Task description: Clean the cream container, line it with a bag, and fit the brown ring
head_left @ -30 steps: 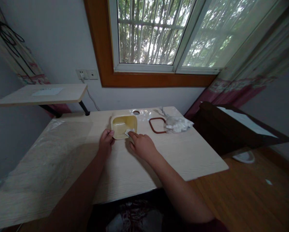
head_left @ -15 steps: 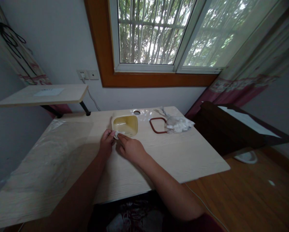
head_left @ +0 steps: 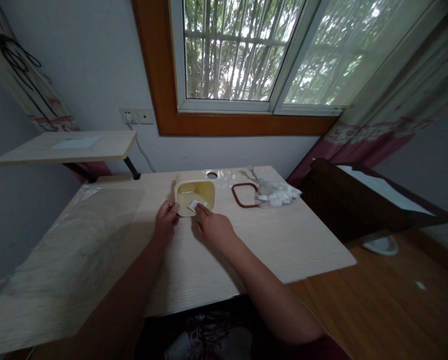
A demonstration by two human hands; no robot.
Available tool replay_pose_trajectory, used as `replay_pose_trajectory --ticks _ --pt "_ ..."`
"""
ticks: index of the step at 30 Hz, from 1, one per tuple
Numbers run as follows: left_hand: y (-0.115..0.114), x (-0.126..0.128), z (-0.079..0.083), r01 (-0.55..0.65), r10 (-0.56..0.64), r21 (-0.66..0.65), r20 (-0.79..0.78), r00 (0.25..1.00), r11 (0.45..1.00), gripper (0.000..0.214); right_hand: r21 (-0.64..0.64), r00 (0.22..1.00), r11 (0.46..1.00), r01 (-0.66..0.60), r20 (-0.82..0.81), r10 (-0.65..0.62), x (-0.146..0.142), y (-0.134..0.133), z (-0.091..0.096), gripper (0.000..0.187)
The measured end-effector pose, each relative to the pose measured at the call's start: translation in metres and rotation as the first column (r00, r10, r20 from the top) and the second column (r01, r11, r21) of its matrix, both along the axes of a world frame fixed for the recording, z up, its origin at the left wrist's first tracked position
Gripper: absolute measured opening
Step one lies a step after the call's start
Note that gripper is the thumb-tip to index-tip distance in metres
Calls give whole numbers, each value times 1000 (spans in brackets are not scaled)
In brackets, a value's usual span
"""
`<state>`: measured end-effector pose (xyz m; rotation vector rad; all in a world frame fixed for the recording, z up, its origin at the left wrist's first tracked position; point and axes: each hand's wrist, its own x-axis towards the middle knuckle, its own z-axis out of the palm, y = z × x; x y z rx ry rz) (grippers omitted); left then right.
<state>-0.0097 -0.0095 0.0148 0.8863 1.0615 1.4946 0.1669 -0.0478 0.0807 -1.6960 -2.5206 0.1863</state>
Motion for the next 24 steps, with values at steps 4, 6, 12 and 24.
replay_pose_trajectory --ticks 4,6,12,24 --pt "-1 0 1 12 -12 -1 1 1000 1000 42 3 997 998 -70 -42 70 -15 -5 -2 58" --pt "-2 -1 2 14 -14 3 -9 1000 1000 42 -2 993 995 -104 -55 103 -21 -7 -4 61" --pt "-2 -1 3 13 -13 5 1 1000 1000 42 -3 994 995 -97 -43 96 -21 -10 -5 60" --pt "-2 1 4 -10 10 -19 -20 1000 1000 43 -65 998 997 42 58 -39 14 -3 5 57"
